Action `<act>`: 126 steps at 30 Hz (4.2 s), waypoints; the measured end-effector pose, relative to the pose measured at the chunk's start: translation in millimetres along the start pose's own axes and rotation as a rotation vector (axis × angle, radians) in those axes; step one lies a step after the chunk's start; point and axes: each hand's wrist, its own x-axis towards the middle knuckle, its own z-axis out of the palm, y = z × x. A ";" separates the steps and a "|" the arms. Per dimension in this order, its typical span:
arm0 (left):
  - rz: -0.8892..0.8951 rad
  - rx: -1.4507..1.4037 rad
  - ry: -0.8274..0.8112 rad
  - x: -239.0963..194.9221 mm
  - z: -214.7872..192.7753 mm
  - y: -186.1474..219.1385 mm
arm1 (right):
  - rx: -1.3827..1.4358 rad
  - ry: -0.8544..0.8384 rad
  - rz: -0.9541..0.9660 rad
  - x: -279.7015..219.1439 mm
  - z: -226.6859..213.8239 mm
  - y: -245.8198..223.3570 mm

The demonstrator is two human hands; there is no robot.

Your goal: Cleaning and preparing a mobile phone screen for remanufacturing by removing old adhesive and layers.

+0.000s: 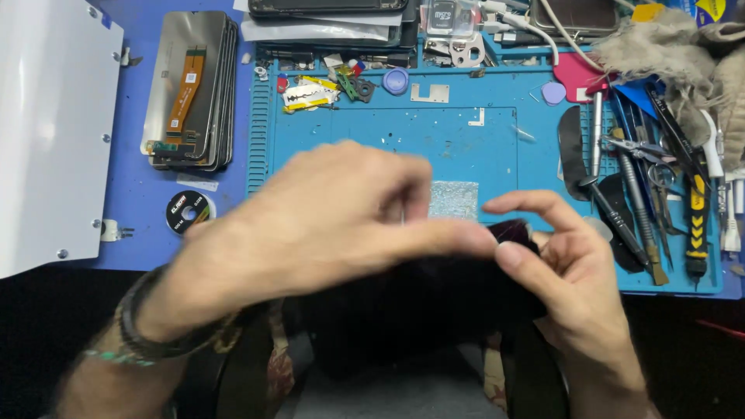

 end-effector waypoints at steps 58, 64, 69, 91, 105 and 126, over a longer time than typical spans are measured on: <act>0.485 -0.168 0.591 -24.9 77.1 -115.2 | -0.143 0.361 -0.183 36.6 42.1 20.2; 0.431 -0.184 0.631 -27.0 77.5 -114.7 | 0.120 0.033 -0.399 27.9 30.7 30.8; 0.364 -0.562 0.758 -41.9 87.8 -122.4 | -0.658 0.101 -0.535 15.3 41.4 9.6; 0.653 0.383 0.614 -41.2 82.0 -90.2 | -1.626 -0.299 -1.028 11.1 29.9 23.1; 0.579 0.448 0.471 10.9 120.3 -114.1 | -1.060 0.931 -0.313 -53.4 -110.7 25.1; 0.729 0.532 0.327 7.3 112.4 -126.7 | -1.822 0.628 -0.578 0.2 -106.4 -24.1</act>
